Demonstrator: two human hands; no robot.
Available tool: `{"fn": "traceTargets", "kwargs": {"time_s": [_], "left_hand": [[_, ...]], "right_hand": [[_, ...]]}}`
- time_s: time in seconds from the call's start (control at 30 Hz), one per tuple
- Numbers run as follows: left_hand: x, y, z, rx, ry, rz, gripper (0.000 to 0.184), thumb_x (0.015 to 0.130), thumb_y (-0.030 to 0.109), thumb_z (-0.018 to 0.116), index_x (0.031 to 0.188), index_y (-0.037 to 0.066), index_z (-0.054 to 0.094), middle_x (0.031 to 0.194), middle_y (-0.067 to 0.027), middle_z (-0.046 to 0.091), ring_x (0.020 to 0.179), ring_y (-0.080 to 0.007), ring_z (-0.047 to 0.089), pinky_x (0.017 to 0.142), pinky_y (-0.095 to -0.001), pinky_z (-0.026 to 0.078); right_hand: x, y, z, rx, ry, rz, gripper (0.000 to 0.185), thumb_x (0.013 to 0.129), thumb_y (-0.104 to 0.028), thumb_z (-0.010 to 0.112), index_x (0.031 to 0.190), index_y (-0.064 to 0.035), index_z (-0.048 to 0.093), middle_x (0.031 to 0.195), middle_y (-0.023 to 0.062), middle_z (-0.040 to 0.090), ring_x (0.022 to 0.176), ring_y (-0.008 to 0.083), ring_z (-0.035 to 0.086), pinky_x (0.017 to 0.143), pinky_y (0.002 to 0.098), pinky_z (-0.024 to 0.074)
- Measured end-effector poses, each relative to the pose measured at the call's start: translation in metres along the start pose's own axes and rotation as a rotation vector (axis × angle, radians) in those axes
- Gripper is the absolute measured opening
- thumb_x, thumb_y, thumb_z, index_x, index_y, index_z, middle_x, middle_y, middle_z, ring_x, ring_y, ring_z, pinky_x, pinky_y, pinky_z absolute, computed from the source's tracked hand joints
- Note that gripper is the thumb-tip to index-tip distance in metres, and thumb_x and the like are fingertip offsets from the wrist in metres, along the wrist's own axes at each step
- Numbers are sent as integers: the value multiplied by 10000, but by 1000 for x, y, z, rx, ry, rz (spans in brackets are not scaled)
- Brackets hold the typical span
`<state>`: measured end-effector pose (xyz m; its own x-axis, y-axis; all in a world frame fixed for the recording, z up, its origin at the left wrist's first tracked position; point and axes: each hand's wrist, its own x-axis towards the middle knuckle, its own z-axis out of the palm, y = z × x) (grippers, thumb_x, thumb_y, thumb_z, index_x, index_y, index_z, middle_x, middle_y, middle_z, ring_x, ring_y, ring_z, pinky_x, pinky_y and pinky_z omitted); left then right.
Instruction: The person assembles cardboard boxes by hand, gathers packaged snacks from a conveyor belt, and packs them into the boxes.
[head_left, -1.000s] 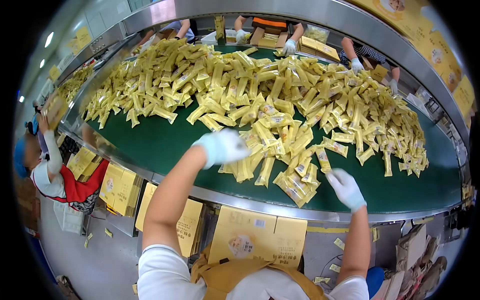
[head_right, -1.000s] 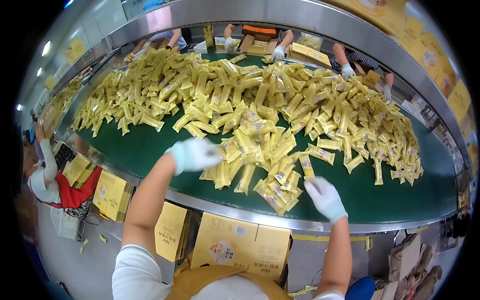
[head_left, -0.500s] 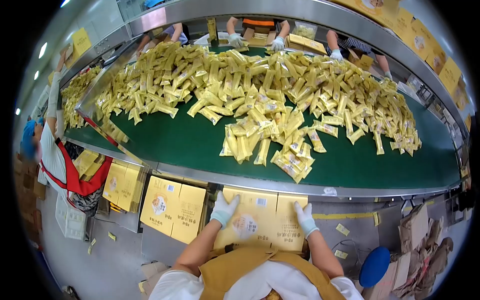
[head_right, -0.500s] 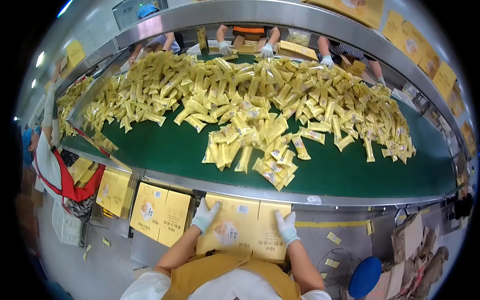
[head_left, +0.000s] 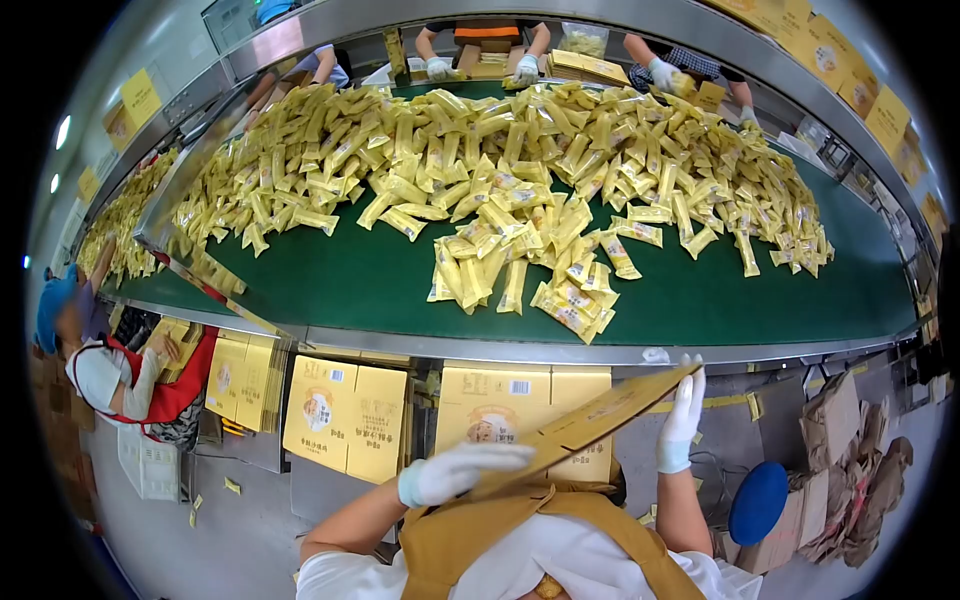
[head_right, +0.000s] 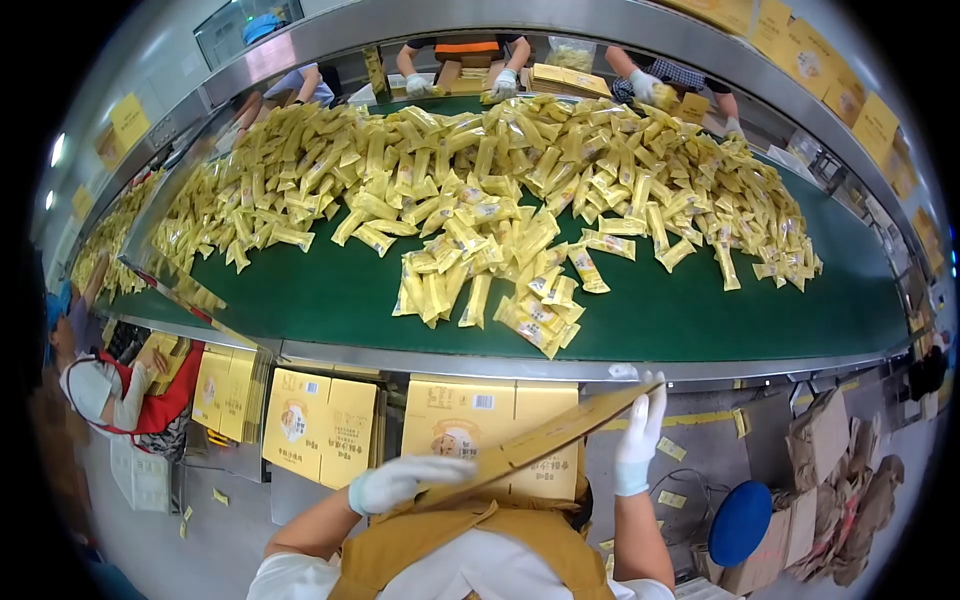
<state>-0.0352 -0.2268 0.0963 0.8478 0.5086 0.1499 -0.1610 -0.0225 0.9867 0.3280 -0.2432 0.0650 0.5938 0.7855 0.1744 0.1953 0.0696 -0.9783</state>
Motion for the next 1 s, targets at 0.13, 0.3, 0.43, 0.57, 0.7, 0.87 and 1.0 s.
{"fn": "traceTargets", "kwargs": {"time_s": [0.13,0.3,0.43,0.57,0.7,0.87,1.0], "left_hand": [[11,-6,3,98,-146,137,447,1030,174,396,1411,6,558,1546,-229,418,1417,-400,409,1176,-452,292],[23,-2,-3,565,-195,334,476,915,175,457,1320,1,635,1462,-275,494,1330,-430,496,1142,-503,347],[30,12,-7,826,-202,508,428,868,269,588,1211,28,677,1439,-253,520,1300,-406,527,1097,-528,401],[51,44,-16,1058,-322,468,299,759,335,656,743,37,678,1036,-268,673,1001,-387,646,904,-497,506],[67,34,-24,1292,-413,92,438,869,400,575,533,121,606,532,-116,580,475,-311,567,511,-432,466],[88,0,-16,1283,-523,-264,458,934,454,541,630,135,667,609,-103,635,549,-339,615,548,-437,506],[82,-13,-12,1261,-558,-266,424,924,489,541,775,128,705,715,-86,691,667,-322,669,605,-440,536]], "right_hand": [[-2,27,-1,160,61,81,501,1083,-312,384,1460,18,399,1361,136,558,1305,232,498,1107,352,362],[-9,2,-15,142,-164,309,441,972,-153,578,1362,22,474,1258,99,607,1174,191,583,1001,321,464],[2,-23,-18,75,-384,392,422,834,-39,618,1246,41,565,1159,90,660,1061,183,637,933,331,513],[6,-66,8,-204,-494,170,125,762,-26,603,885,-7,605,840,92,668,772,273,653,741,378,537],[14,-115,32,-799,-960,-239,186,754,-223,607,700,-57,544,734,187,616,743,426,619,699,492,510],[24,-126,64,-1266,-1090,-337,220,786,-276,593,792,-73,679,806,198,704,783,397,689,752,466,551],[38,-118,66,-1140,-1106,-216,264,796,-306,591,813,-63,693,786,197,701,769,401,689,735,475,553]]}}
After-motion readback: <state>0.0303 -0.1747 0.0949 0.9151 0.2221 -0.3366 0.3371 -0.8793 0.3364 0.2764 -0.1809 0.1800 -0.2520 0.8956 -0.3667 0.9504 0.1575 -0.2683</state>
